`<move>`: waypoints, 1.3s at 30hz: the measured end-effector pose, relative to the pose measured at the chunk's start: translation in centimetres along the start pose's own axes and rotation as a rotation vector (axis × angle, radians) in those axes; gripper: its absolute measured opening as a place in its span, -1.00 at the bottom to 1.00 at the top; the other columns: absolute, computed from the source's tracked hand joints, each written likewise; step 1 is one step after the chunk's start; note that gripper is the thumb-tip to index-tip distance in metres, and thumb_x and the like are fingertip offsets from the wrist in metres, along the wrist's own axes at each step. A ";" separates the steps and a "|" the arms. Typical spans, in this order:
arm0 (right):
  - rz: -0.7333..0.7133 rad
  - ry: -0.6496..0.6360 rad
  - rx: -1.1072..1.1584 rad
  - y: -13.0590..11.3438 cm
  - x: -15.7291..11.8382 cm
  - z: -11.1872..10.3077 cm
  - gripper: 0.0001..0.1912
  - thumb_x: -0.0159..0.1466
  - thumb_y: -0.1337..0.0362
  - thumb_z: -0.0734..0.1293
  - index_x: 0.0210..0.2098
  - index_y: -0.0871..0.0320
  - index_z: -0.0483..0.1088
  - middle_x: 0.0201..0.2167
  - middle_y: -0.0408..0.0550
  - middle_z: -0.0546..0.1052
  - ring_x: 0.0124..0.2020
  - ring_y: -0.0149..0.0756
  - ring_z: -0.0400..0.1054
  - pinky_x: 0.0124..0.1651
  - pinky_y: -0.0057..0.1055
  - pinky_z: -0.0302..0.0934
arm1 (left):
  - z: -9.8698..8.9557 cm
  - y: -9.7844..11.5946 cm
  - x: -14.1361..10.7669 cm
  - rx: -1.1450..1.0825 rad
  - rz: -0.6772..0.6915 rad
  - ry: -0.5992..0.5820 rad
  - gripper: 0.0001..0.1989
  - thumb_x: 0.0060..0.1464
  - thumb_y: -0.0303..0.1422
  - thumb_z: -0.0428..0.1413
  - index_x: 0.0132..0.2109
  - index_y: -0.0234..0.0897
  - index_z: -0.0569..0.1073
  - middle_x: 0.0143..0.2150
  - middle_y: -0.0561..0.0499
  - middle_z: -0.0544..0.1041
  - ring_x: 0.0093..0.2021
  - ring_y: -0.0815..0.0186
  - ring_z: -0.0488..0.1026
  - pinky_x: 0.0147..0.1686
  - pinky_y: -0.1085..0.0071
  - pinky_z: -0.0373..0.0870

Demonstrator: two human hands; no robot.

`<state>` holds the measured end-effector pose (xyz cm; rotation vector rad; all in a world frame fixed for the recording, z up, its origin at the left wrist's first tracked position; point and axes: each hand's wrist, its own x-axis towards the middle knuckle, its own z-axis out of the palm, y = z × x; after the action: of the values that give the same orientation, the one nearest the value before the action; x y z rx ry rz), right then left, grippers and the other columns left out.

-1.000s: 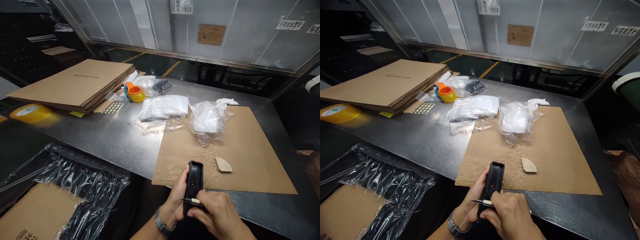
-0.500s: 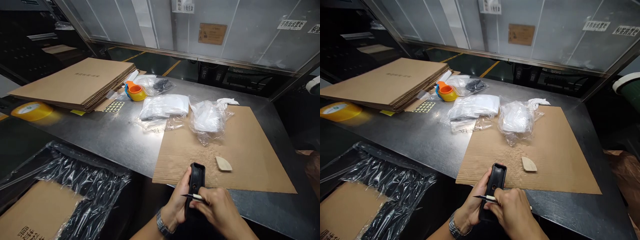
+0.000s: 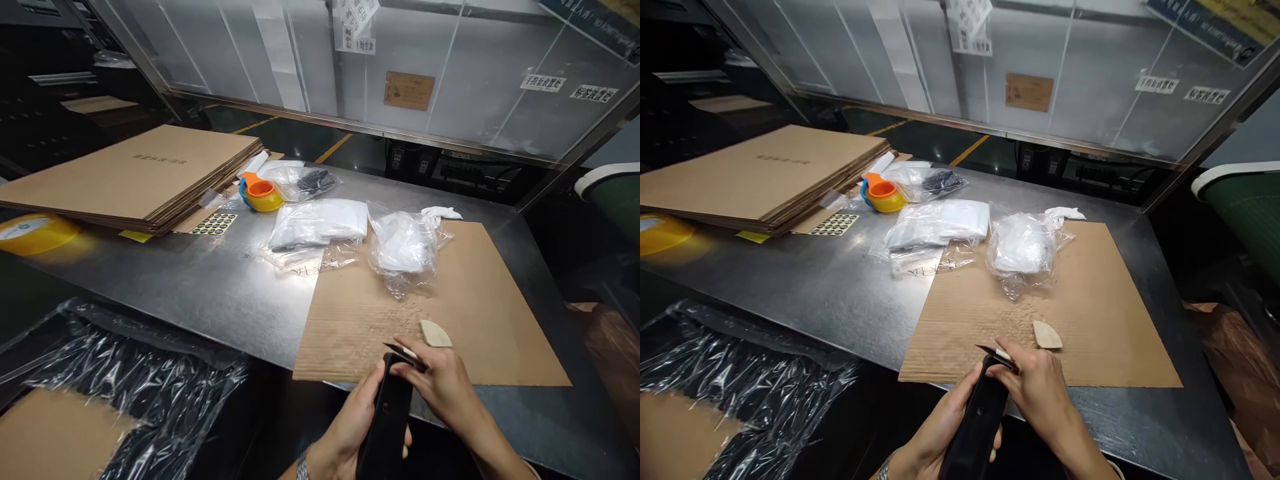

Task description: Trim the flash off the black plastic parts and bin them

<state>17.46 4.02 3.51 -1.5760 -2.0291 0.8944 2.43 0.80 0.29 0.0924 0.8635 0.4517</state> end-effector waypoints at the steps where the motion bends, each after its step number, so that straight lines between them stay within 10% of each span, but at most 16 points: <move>1: -0.022 -0.037 0.054 0.1 0.2 -0.2 -0.77 0.19 0.22 0.31 -0.17 0.10 0.46 -0.44 -0.10 0.55 -0.43 -0.28 0.43 -0.37 -0.47 0.17 | -0.1 -0.1 0.1 0.006 0.016 -0.014 -0.30 0.07 0.12 -0.19 -0.38 -0.51 0.48 -0.68 -0.12 0.45 -0.73 0.37 0.38 -0.75 0.57 0.21; 6: -0.045 -0.150 0.183 0.5 0.5 -0.6 -0.67 0.25 0.24 0.23 -0.63 0.16 0.30 -0.68 -0.24 0.29 -0.62 -0.49 0.14 -0.54 -0.53 -0.07 | -0.1 -0.3 0.1 0.051 0.000 0.003 -0.29 0.07 0.12 -0.21 -0.42 -0.50 0.48 -0.66 -0.13 0.47 -0.72 0.36 0.40 -0.75 0.57 0.22; 14: -0.011 -0.115 0.216 1.0 0.7 0.0 -0.67 0.20 0.22 0.28 -0.65 0.16 0.21 -0.68 -0.28 0.19 -0.61 -0.50 0.06 -0.52 -0.53 -0.10 | 0.4 -0.2 0.0 0.040 -0.072 0.053 -0.27 0.08 0.12 -0.23 -0.43 -0.52 0.48 -0.69 -0.13 0.44 -0.75 0.38 0.38 -0.77 0.60 0.21; 19: 0.125 0.066 0.252 1.4 0.2 0.5 -0.68 0.28 0.11 0.16 -0.48 0.17 0.33 -0.66 -0.25 0.20 -0.60 -0.46 0.07 -0.52 -0.51 -0.04 | 0.5 0.2 -0.3 -0.062 0.149 0.035 -0.44 0.07 0.04 -0.07 -0.11 -0.39 0.45 -0.53 -0.05 0.51 -0.64 0.36 0.43 -0.65 0.52 0.33; 25: 0.231 -0.170 0.384 0.6 -3.1 2.3 -0.72 0.19 0.22 0.24 -0.11 0.15 0.33 -0.56 -0.24 0.35 -0.54 -0.42 0.23 -0.46 -0.52 0.10 | 0.8 1.1 -0.5 -0.173 0.400 0.151 -0.49 0.15 -0.09 -0.07 0.21 -0.11 0.15 -0.42 -0.01 0.52 -0.56 0.40 0.42 -0.56 0.51 0.36; 39: 0.221 -0.367 0.199 -0.3 -4.1 2.3 -0.26 0.09 0.32 0.29 0.21 0.09 -0.08 -0.48 -0.25 0.44 -0.48 -0.37 0.30 -0.36 -0.45 0.13 | 0.7 1.3 -0.3 -0.088 0.399 0.157 -0.49 0.14 -0.10 -0.05 0.19 -0.14 0.20 -0.47 0.06 0.42 -0.59 0.40 0.39 -0.55 0.45 0.38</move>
<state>16.82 -0.51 2.34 -1.6384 -1.9421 1.5164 2.29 1.91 1.28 0.1507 0.9813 0.8794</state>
